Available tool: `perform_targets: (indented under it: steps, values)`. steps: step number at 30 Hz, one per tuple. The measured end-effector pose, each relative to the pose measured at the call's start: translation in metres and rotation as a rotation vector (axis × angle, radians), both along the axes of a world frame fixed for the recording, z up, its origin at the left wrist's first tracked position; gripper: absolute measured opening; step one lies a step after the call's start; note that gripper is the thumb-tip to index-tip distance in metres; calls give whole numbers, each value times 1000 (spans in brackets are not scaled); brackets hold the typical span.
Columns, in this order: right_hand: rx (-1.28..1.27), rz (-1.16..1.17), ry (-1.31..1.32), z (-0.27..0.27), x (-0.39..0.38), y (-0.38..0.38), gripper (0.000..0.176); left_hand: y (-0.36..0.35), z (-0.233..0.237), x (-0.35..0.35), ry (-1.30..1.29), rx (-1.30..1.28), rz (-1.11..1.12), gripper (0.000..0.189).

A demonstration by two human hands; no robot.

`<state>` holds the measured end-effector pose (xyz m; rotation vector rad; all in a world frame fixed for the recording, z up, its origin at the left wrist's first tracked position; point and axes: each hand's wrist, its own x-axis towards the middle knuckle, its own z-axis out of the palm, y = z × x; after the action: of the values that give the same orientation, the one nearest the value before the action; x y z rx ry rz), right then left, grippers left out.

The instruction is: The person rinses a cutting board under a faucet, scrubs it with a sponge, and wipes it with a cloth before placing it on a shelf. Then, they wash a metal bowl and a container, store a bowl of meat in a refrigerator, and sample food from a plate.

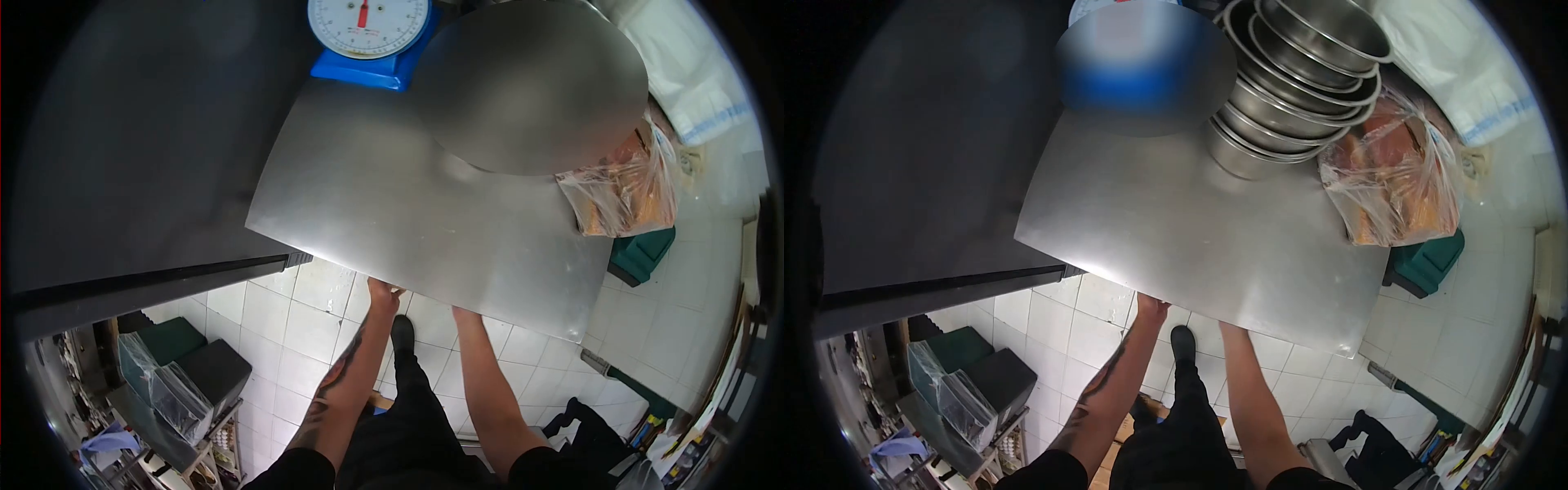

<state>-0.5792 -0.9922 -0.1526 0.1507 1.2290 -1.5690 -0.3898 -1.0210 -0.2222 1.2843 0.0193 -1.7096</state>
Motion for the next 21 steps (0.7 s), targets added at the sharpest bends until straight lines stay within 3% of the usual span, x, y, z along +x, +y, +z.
perform_targets:
  steps: [2, 4, 8, 11, 13, 15, 17, 19, 21]
  values:
    - [-3, 17, -2, 1, 21, -1, 32, -9, -4, -3, 107, -133, -89, 40]
    - [36, 39, 27, -5, 34, -7, 31, -24, 9, -16, 36, -71, 55, 38]
    - [44, 12, 70, -20, 51, -34, 35, -32, -4, -14, 19, -93, 137, 41]
    - [-23, -24, 53, -29, 61, -62, 40, -36, 18, 12, 126, -139, 75, 53]
    - [-62, -23, 28, -32, 66, -73, 43, -27, 33, 42, 333, -260, -122, 66]
    - [-87, 9, 7, -30, 72, -70, 45, -4, 60, 69, 284, -298, -146, 68]
    - [-86, 186, -65, -17, 71, -62, 51, 29, 89, 105, 216, -347, -148, 71]
    - [-46, 412, 102, 19, 82, -32, 62, 104, 112, 150, -37, -303, -276, 74]
    - [-71, 623, 205, 13, 81, 14, 63, 196, 142, 198, -278, -141, -334, 75]
